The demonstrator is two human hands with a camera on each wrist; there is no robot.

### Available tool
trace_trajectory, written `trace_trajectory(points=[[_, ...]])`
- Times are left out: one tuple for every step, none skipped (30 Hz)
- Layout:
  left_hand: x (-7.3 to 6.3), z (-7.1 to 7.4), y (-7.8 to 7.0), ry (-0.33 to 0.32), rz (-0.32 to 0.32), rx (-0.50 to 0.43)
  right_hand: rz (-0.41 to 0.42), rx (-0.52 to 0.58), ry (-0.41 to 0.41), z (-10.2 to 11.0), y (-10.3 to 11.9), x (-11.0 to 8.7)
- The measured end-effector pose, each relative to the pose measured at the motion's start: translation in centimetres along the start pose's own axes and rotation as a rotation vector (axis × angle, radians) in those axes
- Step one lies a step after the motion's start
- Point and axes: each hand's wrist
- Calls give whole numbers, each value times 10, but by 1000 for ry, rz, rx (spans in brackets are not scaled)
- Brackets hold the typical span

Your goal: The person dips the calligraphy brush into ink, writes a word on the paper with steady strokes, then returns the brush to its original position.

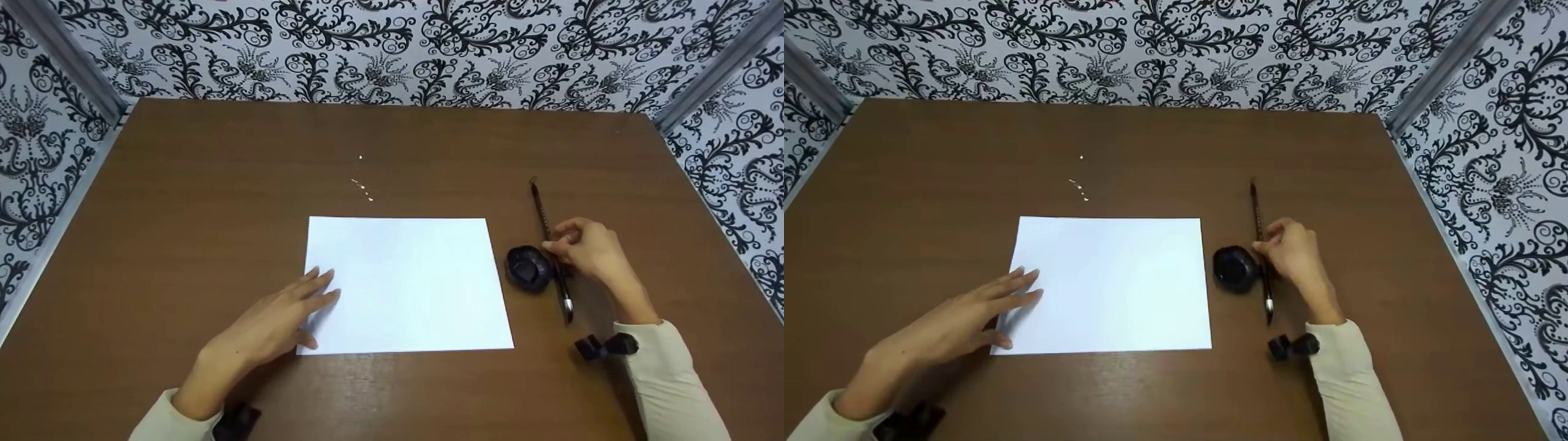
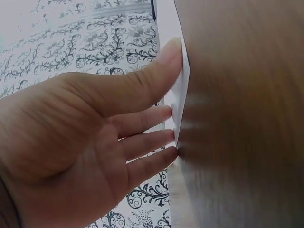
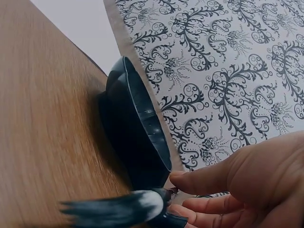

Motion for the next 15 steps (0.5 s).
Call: trace_trajectory(points=[[0,0,0,1,2,-4,-4,8,-1,-1,0,1],[-1,0,0,3,4,-7,-6,16,-3,-1,1,1],[-1,0,-1,8,13,-13,-8,23,-6,-2,1,1],[-1,0,-1,13,20,-16,-9,32,-7,-2,1,2],[-1,0,-1,15,26,-18,-8,36,-13,-3,2,2],[-2,0,-2,15,31,-17,-6,41,-18,-4,2,2],[-2,0,-2,13,34,-14,-3,43,-21,-4,2,2],[-1,-1,-2,13,39,-9,2,42,-26,-5,3,2],[-1,-1,-3,12,42,-1,7,39,-31,-5,3,2],[-1,-2,-3,9,40,11,13,36,-37,-5,2,2],[0,-2,-3,5,38,20,20,31,-45,-5,2,1],[0,-3,-4,3,37,26,28,25,-54,-4,2,1],[1,-4,-4,2,31,30,36,17,-66,-3,1,0],[2,-5,-5,2,26,33,44,9,-83,-1,0,-1],[2,-6,-5,1,21,31,52,4,-101,1,0,-2]])
Point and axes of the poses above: each hand's wrist, its own x-axis towards the middle knuckle, its own z-axis out of the back of the hand, y = z × x, and after that the axes turned 7 degrees about -x, right-handed
